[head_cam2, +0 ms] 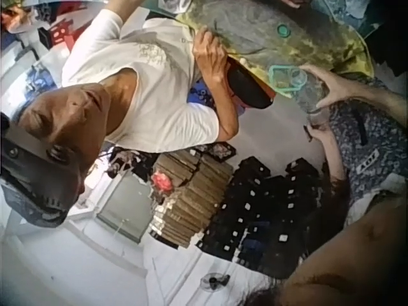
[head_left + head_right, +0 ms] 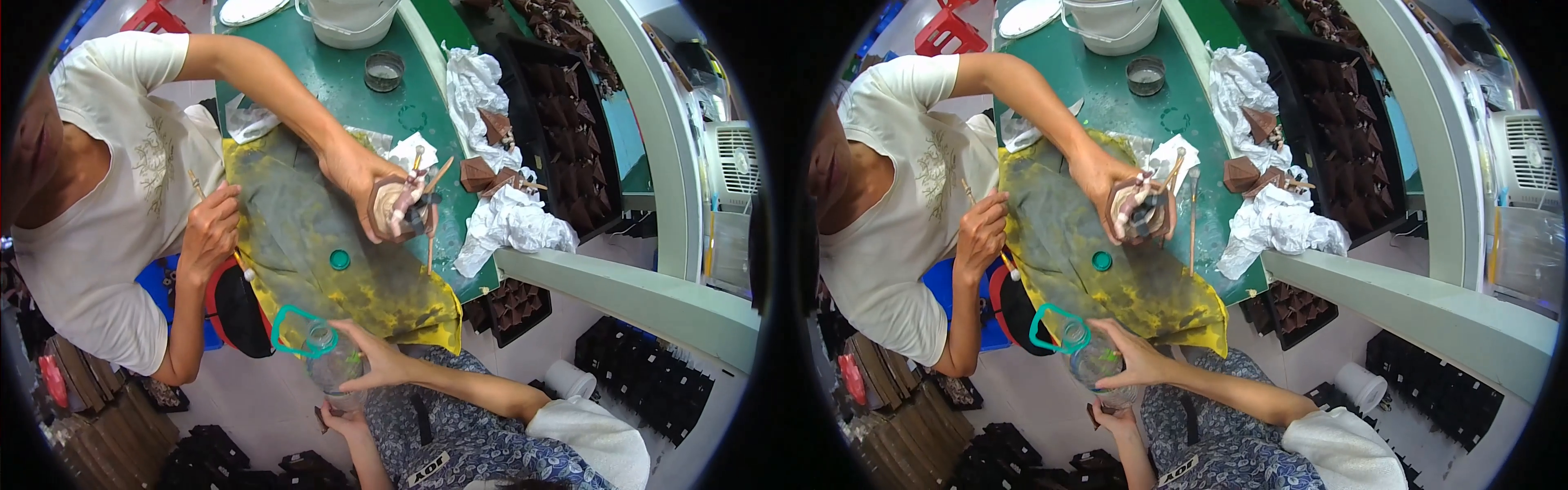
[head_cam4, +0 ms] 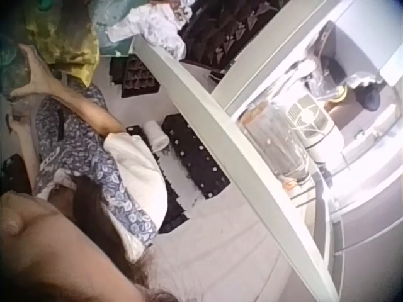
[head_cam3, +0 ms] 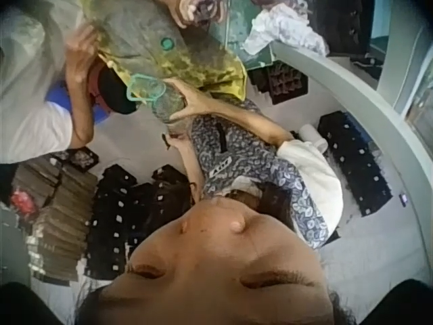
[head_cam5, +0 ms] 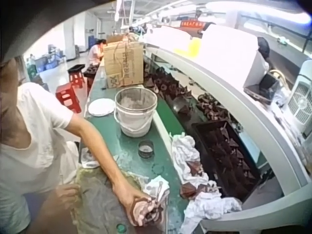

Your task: Applying a coating or paint to small molded parts using a paintbrush on a workbench.

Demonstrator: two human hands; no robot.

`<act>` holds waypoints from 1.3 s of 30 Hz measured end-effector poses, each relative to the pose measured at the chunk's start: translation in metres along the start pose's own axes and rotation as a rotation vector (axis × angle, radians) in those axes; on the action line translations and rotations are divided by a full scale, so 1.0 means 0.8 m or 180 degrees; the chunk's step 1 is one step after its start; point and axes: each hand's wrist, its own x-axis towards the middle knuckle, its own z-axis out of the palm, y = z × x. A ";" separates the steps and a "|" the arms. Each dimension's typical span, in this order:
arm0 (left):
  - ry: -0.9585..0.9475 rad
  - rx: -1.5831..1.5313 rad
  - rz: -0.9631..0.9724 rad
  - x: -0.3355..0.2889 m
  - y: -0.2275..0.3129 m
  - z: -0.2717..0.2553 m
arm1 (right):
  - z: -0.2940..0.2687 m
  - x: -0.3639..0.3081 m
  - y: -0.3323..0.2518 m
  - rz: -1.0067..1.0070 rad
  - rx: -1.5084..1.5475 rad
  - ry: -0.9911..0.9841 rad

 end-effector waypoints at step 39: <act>0.0280 -0.0016 0.0433 -0.092 0.013 0.010 | 0.004 0.013 0.014 -0.0033 -0.0083 0.0805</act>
